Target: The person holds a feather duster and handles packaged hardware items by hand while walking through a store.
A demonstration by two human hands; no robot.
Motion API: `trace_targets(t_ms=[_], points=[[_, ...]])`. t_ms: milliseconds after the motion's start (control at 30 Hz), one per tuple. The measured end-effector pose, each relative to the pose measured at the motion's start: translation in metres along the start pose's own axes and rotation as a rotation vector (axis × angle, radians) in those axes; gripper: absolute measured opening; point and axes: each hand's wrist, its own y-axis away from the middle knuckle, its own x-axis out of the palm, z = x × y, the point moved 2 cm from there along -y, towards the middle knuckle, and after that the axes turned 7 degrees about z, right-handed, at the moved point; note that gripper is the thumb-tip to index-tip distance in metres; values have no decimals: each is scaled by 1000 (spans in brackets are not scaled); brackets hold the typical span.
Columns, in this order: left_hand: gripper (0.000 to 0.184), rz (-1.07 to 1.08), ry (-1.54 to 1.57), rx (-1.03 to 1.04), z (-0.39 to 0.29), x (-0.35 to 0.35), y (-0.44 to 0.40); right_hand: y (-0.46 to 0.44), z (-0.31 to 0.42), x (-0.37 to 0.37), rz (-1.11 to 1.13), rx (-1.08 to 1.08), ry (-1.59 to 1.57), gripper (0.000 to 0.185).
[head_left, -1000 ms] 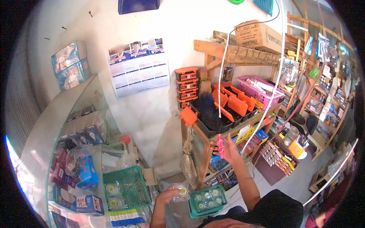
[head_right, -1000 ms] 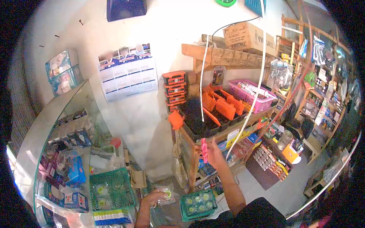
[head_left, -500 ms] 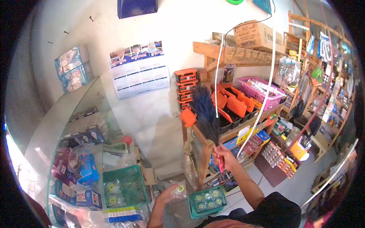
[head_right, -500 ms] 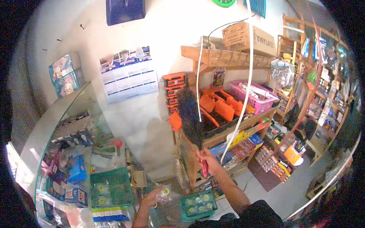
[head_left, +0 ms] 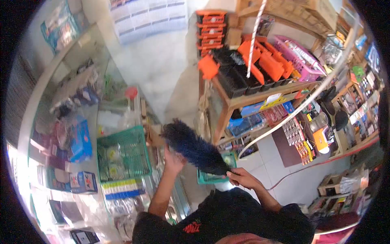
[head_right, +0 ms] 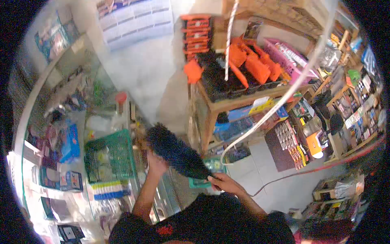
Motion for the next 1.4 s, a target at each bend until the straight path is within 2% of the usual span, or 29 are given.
trace_targets(t_ms=[33,100,133,200,300,400,433,500,667,867,900,1000,1033,1133,1200,1267,1333,1400], points=[[68,15,-221,108,7,-13,-12,-2,-25,1,20,47,75,32],[70,108,-180,145,11,-21,-18,7,-11,13,-14,59,132,29],[70,193,83,87,7,-17,-15,9,-5,18,-34,59,165,27],[72,257,367,11,2,-13,-14,10,-9,24,-67,42,69,22],[70,189,405,-30,-4,-8,-13,13,-5,27,-156,43,50,20],[65,-21,458,2,-12,1,-9,18,-7,28,-235,-30,-124,20],[57,-38,358,54,-18,14,-5,21,-4,28,-291,-34,-128,20],[56,45,250,34,-22,13,2,27,4,29,-400,-46,-135,20],[55,252,117,86,-21,24,5,36,-11,22,-490,-57,-125,21],[63,203,-93,92,-25,42,16,49,-34,35,-416,-34,-11,22],[57,149,-105,92,-26,46,19,48,-37,41,-425,-26,-25,23],[51,-11,-116,-97,-12,13,10,45,-62,52,-489,-68,-36,24],[43,-3,-165,-52,-8,9,7,44,-62,54,-501,-91,-34,24],[39,139,-412,-156,-3,13,15,39,-80,48,-508,-160,-101,25],[38,241,-515,-229,5,22,21,33,-84,36,-500,-109,-99,32],[40,479,-559,-413,13,21,17,22,-56,28,-574,-179,76,33],[47,604,-617,-435,14,24,20,7,-16,31,-628,-349,-34,32],[50,851,-535,-556,20,18,18,-10,-7,29,-570,-374,-82,28]])
